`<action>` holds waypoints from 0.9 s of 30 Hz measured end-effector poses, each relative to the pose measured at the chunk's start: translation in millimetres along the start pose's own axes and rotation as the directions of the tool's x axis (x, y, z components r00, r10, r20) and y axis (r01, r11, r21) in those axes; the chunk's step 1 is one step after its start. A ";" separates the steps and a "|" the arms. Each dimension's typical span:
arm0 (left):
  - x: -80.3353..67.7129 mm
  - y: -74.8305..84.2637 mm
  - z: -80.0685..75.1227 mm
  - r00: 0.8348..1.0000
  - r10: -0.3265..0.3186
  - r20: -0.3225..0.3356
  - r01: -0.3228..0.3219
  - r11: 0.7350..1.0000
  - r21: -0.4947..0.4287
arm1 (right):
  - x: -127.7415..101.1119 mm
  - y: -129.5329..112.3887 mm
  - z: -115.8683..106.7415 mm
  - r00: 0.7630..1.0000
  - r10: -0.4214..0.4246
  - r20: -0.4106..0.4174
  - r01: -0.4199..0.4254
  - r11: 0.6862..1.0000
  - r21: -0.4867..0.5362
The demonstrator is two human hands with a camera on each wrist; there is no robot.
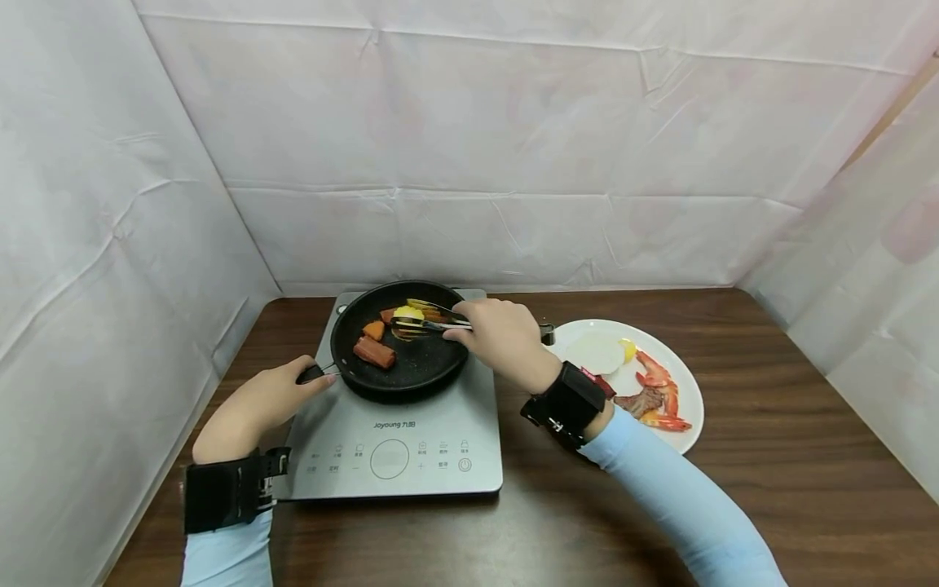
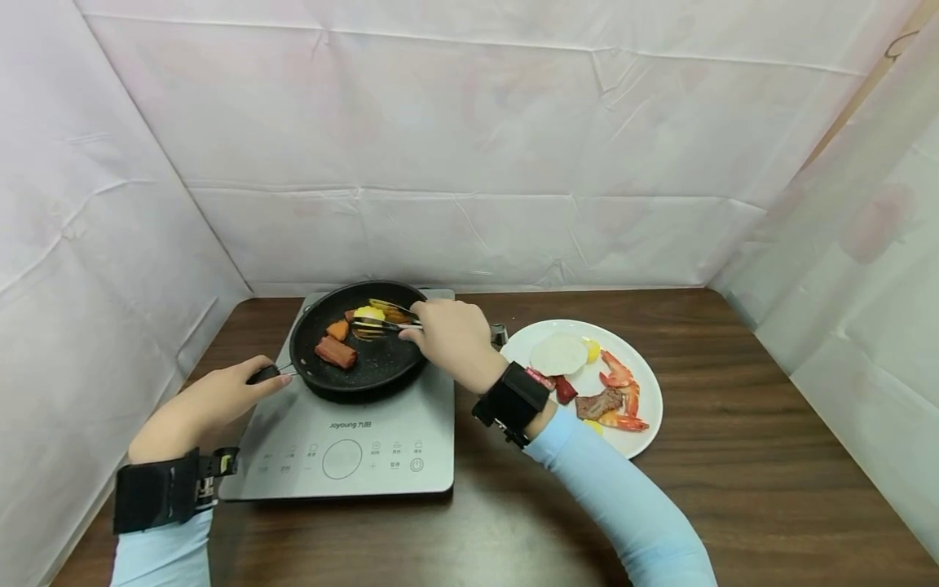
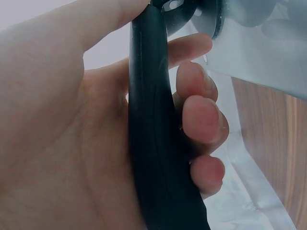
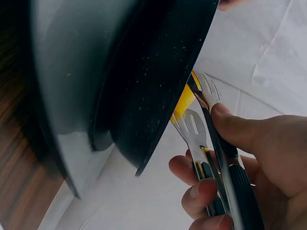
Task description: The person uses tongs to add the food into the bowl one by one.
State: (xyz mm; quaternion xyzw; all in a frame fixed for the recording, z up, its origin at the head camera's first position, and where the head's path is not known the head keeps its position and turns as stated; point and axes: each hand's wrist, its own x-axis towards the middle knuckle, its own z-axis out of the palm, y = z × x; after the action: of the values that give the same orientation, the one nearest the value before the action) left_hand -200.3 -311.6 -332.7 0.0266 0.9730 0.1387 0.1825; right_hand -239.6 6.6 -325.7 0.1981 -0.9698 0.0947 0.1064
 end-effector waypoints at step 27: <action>2.3 2.9 2.4 1.000 0.014 -0.002 -0.014 1.000 0.009 | 5.2 -27.4 29.2 0.995 -0.063 -0.073 0.055 0.993 -0.101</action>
State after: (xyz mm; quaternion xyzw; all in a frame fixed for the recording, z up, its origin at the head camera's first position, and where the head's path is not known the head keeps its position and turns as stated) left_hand -201.7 -308.0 -334.8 0.0339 0.9736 0.1357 0.1805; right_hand -238.0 -26.7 -348.5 0.2175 -0.9622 0.0507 0.1559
